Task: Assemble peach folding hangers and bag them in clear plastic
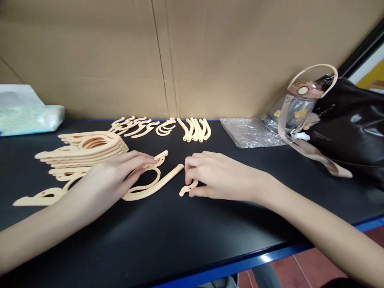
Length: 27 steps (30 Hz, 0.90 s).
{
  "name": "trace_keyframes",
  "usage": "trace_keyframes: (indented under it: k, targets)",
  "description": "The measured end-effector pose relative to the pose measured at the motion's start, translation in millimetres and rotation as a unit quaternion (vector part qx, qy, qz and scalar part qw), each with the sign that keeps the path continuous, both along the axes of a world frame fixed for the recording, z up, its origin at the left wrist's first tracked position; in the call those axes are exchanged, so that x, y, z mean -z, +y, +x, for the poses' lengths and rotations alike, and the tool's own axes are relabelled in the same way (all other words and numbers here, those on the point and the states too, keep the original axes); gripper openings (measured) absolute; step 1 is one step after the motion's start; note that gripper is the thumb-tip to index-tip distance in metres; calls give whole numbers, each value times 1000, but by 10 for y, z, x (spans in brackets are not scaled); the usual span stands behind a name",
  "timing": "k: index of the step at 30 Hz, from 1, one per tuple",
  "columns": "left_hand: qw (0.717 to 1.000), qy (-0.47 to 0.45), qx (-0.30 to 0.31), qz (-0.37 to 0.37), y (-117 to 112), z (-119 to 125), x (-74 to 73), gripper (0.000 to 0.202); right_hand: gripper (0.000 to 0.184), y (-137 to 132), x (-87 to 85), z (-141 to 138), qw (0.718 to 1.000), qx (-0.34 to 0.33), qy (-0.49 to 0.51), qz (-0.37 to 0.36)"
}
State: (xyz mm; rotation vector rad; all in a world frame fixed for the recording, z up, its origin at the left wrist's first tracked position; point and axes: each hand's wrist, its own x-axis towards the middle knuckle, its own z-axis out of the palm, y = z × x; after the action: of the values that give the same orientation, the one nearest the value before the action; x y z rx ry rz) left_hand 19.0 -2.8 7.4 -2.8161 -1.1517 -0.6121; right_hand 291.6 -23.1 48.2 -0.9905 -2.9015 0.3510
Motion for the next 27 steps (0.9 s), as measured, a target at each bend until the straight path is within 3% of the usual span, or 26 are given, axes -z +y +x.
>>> trace_keyframes:
  k: [5, 8, 14, 19, 23, 27]
  targets:
    - [999, 18, 17, 46, 23, 71, -28, 34, 18, 35, 50, -3, 998, -3, 20, 56]
    - [995, 41, 25, 93, -22, 207, -28, 37, 17, 70, 95, 54, 995, 33, 64, 70]
    - [985, 92, 66, 133, -125, 477, 43, 26, 7, 102, 153, 142, 976, 134, 172, 1]
    - [996, 25, 66, 59, -285, 543, 53, 23, 19, 49, 138, 174, 947, 200, 220, -122]
    - [996, -42, 79, -18, -363, 503, 67, 18, 21, 0, 111, 195, 939, 171, 202, -222]
    - [990, -87, 93, -54, -332, 453, 90, 12, 23, -37, 81, 200, 935, 146, 190, -263]
